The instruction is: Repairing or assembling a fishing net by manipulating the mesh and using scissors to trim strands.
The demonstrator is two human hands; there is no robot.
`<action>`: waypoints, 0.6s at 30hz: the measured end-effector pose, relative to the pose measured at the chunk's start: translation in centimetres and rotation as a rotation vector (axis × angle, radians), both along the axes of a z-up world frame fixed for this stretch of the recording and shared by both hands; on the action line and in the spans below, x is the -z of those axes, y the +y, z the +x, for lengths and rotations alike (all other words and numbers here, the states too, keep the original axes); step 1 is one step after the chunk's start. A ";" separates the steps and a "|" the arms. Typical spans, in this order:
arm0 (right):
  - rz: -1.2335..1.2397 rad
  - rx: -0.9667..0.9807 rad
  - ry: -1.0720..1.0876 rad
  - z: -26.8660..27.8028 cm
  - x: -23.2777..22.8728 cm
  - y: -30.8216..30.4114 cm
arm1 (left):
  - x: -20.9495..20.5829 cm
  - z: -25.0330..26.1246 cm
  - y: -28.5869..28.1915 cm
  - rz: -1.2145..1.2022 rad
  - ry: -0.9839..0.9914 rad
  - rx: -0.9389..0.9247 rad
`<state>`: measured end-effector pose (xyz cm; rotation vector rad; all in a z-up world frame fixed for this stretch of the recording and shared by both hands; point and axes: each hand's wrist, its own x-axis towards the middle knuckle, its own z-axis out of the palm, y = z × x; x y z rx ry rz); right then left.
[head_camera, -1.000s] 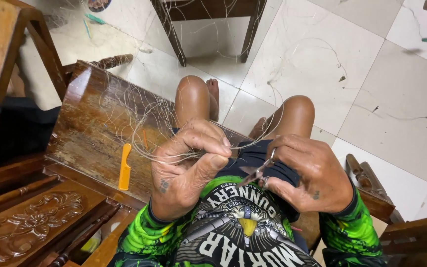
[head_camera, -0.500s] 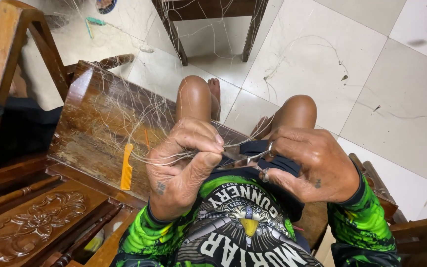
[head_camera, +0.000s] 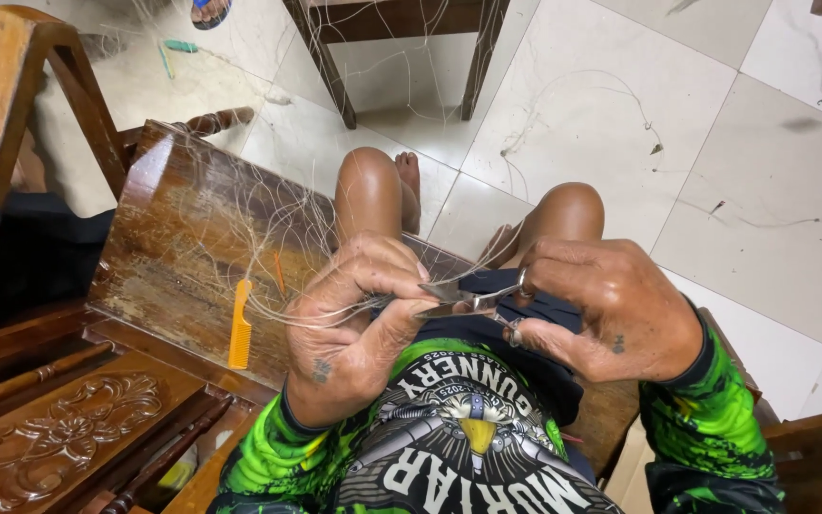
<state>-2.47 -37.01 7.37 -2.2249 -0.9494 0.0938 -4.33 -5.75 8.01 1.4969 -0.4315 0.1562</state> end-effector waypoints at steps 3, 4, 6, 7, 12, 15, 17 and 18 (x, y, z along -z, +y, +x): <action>-0.044 -0.012 0.017 0.4 -1.3 -0.3 | -0.5 0.3 0.3 0.056 -0.016 0.014; -0.045 -0.013 0.018 0.6 -1.4 -0.6 | -0.3 0.1 0.2 0.055 -0.015 0.013; -0.078 -0.053 0.036 1.0 -1.4 -1.1 | 0.0 0.2 0.3 0.024 -0.013 0.028; -0.078 -0.053 0.039 1.1 -1.4 -1.3 | -0.1 0.2 0.3 0.023 -0.010 0.028; -0.126 -0.069 0.062 1.3 -1.8 -1.7 | -0.1 0.3 0.5 0.069 -0.031 0.028; -0.105 -0.069 0.076 1.4 -1.7 -1.9 | 0.0 0.5 0.3 0.063 -0.036 0.036; -0.093 -0.075 0.080 1.5 -2.1 -1.8 | -0.4 0.6 0.3 0.087 -0.046 0.033; -0.080 -0.082 0.083 1.6 -2.3 -1.7 | -0.6 0.6 0.3 0.111 -0.056 0.031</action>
